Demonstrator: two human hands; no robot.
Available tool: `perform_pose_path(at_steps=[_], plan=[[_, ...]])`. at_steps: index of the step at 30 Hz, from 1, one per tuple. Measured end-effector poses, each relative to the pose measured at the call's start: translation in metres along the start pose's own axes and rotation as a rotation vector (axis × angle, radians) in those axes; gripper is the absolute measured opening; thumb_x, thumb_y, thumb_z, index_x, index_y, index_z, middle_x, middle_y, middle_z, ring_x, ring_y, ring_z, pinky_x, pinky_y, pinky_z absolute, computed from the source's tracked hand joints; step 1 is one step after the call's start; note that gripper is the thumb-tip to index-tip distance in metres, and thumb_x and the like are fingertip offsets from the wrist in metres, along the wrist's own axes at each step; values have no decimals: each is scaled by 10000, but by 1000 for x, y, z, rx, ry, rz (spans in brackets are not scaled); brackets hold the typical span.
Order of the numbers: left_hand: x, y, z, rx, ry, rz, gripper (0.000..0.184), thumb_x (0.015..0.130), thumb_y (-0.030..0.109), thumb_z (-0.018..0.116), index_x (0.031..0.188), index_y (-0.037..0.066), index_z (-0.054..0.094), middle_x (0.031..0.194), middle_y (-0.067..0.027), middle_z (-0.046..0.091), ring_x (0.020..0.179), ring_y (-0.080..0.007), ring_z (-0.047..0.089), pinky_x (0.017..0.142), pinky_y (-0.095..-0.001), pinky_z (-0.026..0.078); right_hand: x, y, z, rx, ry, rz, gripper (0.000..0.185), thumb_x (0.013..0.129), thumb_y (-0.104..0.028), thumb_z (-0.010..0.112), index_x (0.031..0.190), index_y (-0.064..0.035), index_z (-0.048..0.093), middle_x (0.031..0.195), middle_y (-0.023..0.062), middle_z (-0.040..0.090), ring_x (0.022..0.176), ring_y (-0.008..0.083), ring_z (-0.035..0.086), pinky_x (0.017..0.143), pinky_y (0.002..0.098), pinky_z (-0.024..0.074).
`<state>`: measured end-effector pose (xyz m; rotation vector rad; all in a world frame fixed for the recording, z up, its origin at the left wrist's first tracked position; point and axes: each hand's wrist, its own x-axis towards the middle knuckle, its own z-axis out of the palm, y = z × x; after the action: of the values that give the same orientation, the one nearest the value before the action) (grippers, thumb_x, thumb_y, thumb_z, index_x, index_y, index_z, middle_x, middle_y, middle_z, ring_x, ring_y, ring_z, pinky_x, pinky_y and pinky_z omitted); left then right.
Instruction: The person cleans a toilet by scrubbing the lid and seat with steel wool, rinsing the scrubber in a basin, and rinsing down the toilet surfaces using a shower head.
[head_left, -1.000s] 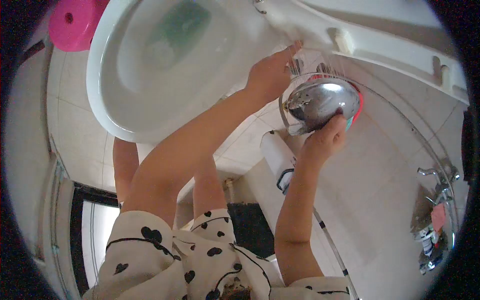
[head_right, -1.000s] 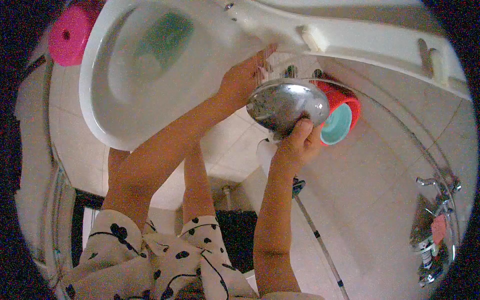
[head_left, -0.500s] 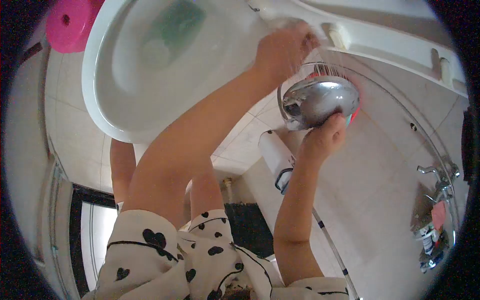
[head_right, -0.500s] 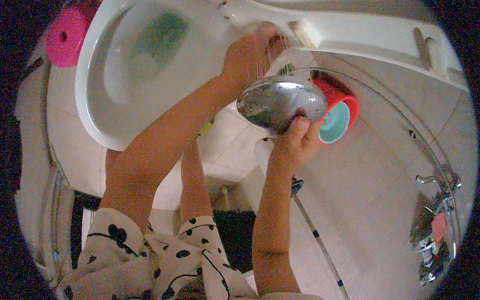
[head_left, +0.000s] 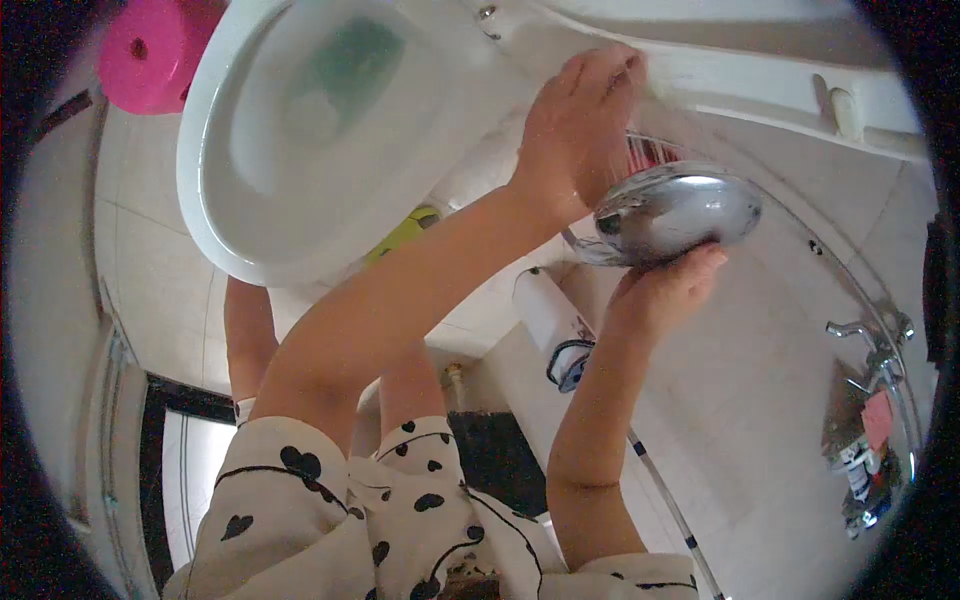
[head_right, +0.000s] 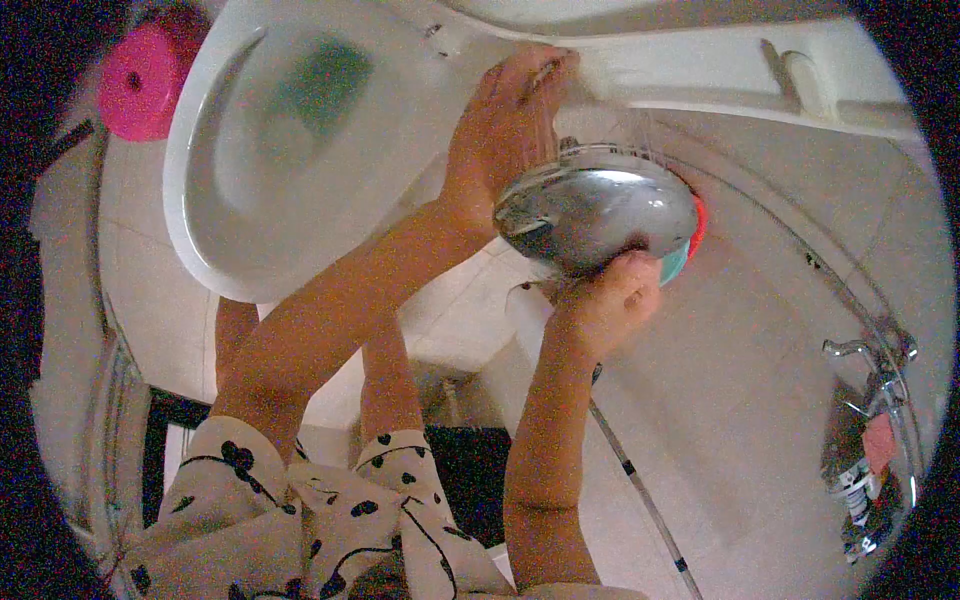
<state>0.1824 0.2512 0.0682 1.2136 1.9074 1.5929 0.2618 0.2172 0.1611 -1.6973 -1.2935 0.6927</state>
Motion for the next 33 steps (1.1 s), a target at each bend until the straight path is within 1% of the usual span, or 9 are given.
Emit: perform_pose_path(at_steps=[4, 7, 13, 19, 22, 25, 29, 31, 33], plan=[[-3, 20, 2, 592, -391, 121, 490, 791, 253, 507, 1189, -23, 432, 1173, -121, 483, 1100, -254, 457, 884, -407, 374, -8, 7, -10, 4, -114, -7, 281, 904, -287, 447, 701, -97, 408, 664, -39, 376, 631, 78, 376, 543, 242, 319], [-8, 12, 4, 627, -189, 337, 464, 817, 260, 463, 1197, -5, 431, 1178, -83, 470, 1136, -207, 426, 897, -431, 345, -10, 7, -14, 40, -174, -12, 271, 895, -293, 474, 739, -73, 454, 701, -30, 437, 657, 76, 408, 575, 232, 343], [12, 23, -11, 516, -331, 149, 446, 811, 258, 464, 1203, 45, 466, 1222, -39, 438, 1197, -155, 338, 895, -395, 309, 1, 12, -30, -4, -212, 3, 266, 884, -284, 484, 842, -23, 519, 784, -4, 518, 711, 86, 458, 630, 232, 382], [10, 18, 7, 486, -249, 340, 376, 793, 217, 494, 1130, 58, 542, 1191, -17, 470, 1198, -146, 343, 896, -384, 305, -3, 9, -30, -9, -234, -32, 228, 870, -216, 481, 913, -2, 544, 831, 5, 545, 751, 92, 483, 671, 239, 401], [17, 7, -6, 485, -320, 394, 377, 778, 202, 506, 1129, 69, 545, 1174, -18, 490, 1163, -151, 393, 886, -393, 316, -6, 5, -31, -40, -238, 0, 225, 870, -196, 479, 945, 2, 554, 841, 5, 551, 765, 92, 488, 683, 241, 404], [20, 5, -18, 461, -225, 338, 413, 736, 266, 531, 1137, 170, 542, 1152, 4, 518, 1024, -160, 510, 795, -412, 376, -9, 2, -33, -63, -279, -1, 224, 868, -188, 484, 960, 2, 560, 845, 5, 552, 776, 93, 491, 694, 242, 406], [16, 7, -10, 482, -202, 318, 409, 710, 237, 558, 1103, 126, 551, 1118, -19, 522, 1024, -164, 504, 825, -379, 367, -12, 1, -30, 20, -307, 22, 231, 868, -197, 503, 967, 1, 568, 856, 6, 557, 791, 98, 497, 711, 246, 408], [24, 11, -3, 473, -219, 342, 420, 687, 296, 573, 1088, 172, 561, 1111, 3, 525, 1027, -171, 513, 803, -411, 389, -13, -6, -21, -10, -280, -1, 278, 908, -306, 446, 793, -53, 461, 754, -32, 425, 715, 79, 385, 631, 239, 326], [29, 18, -6, 406, -224, 317, 317, 676, 217, 574, 981, 133, 579, 1031, -2, 542, 1005, -160, 511, 796, -363, 386, -14, -7, -20, -48, -267, -18, 360, 928, -361, 418, 703, -81, 403, 703, -51, 358, 676, 68, 326, 589, 236, 282]])
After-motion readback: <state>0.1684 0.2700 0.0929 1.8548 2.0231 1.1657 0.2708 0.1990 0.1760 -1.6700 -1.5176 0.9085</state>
